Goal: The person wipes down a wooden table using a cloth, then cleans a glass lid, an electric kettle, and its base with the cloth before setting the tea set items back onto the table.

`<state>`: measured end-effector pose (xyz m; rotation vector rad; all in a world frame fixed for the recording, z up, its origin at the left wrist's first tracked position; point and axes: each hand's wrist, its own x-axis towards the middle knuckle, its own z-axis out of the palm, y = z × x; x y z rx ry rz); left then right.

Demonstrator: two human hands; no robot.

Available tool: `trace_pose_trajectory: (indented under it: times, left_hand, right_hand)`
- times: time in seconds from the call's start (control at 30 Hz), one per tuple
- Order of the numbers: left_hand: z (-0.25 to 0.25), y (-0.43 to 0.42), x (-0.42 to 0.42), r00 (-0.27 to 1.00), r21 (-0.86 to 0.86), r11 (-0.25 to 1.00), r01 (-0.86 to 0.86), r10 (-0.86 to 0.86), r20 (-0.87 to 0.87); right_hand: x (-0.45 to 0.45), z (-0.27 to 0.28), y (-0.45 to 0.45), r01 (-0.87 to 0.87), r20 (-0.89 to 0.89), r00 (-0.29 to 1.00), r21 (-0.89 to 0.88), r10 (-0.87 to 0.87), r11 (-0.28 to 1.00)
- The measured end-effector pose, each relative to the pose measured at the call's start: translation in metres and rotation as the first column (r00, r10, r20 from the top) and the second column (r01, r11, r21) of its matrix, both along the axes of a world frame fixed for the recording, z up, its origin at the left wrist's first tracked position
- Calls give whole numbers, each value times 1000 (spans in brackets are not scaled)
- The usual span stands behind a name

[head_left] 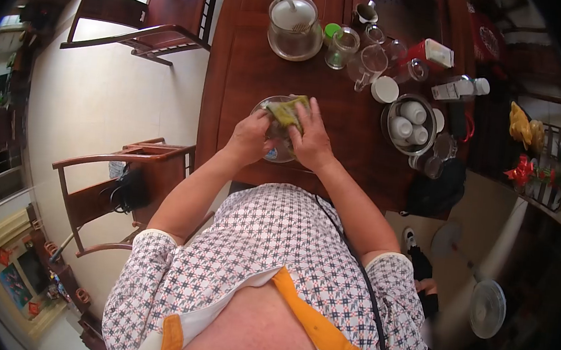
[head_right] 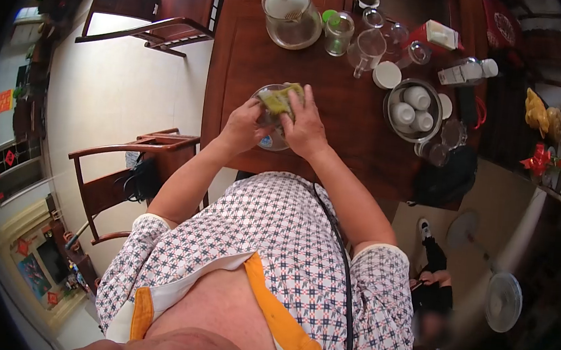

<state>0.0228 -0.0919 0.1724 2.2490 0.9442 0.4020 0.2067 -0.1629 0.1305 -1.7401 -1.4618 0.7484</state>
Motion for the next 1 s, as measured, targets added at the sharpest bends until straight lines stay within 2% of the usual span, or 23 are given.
trace_pose_trajectory:
  times: [0.1,0.13,0.17,0.23,0.27,0.33,0.37,0.43,0.47,0.5,0.53,0.57,0.6,0.7,0.73,0.83,0.93,1.0]
  left_hand:
    - [15,1,6,999,43,998,-37,38,-17]
    - [18,-3,8,999,56,998,-41,42,-23]
    - [19,-4,10,998,53,997,-49,51,-34]
    - [25,-7,13,996,47,997,-67,70,-57]
    - [31,-7,13,997,99,994,-50,56,-61]
    - [54,-8,10,997,195,981,-18,33,-75]
    - [63,-9,7,991,214,968,-131,121,60]
    - [77,-10,-4,907,212,912,-352,276,319]
    - [73,-15,-12,834,-11,887,-461,437,336]
    - [71,-16,-19,753,-442,829,-342,523,399]
    - [70,-17,-26,667,-777,618,-120,630,398]
    - [70,-20,-30,594,-941,298,161,732,333]
    - [72,-29,-23,613,-923,291,250,690,384]
    - [77,-41,-5,653,-910,284,303,633,416]
    - [86,-41,-1,693,-930,290,224,624,361]
    - [101,-36,1,881,-928,352,123,392,265]
    - [114,-32,2,929,-932,357,61,322,184]
    - [116,-26,-1,920,-936,342,80,336,202]
  right_hand:
    - [2,-1,21,125,-155,978,-93,-138,988]
    - [8,9,27,94,-208,967,-258,-150,962]
    - [13,3,33,78,-316,935,-260,-161,962]
    - [21,5,41,44,-518,837,-258,-177,965]
    - [25,8,40,2,-639,741,-306,-207,952]
    - [28,15,36,-20,-745,620,-326,-245,945]
    - [31,18,34,-40,-791,555,-335,-258,941]
    - [39,24,27,-69,-917,303,-292,-259,954]
    - [41,27,24,-70,-953,158,-272,-258,960]
    - [43,31,24,-87,-965,137,-237,-224,967]
    - [46,36,23,-104,-974,117,-206,-194,973]
    - [47,39,22,-121,-981,99,-176,-164,977]
    - [45,36,22,-132,-984,80,-171,-161,976]
    - [38,36,18,-120,-990,74,-127,-119,985]
    - [41,36,17,-130,-990,81,-123,-113,984]
    - [38,40,16,-161,-940,340,-91,-31,983]
    - [39,58,18,-305,-894,440,-55,89,951]
    - [37,83,24,-372,-531,732,215,428,903]
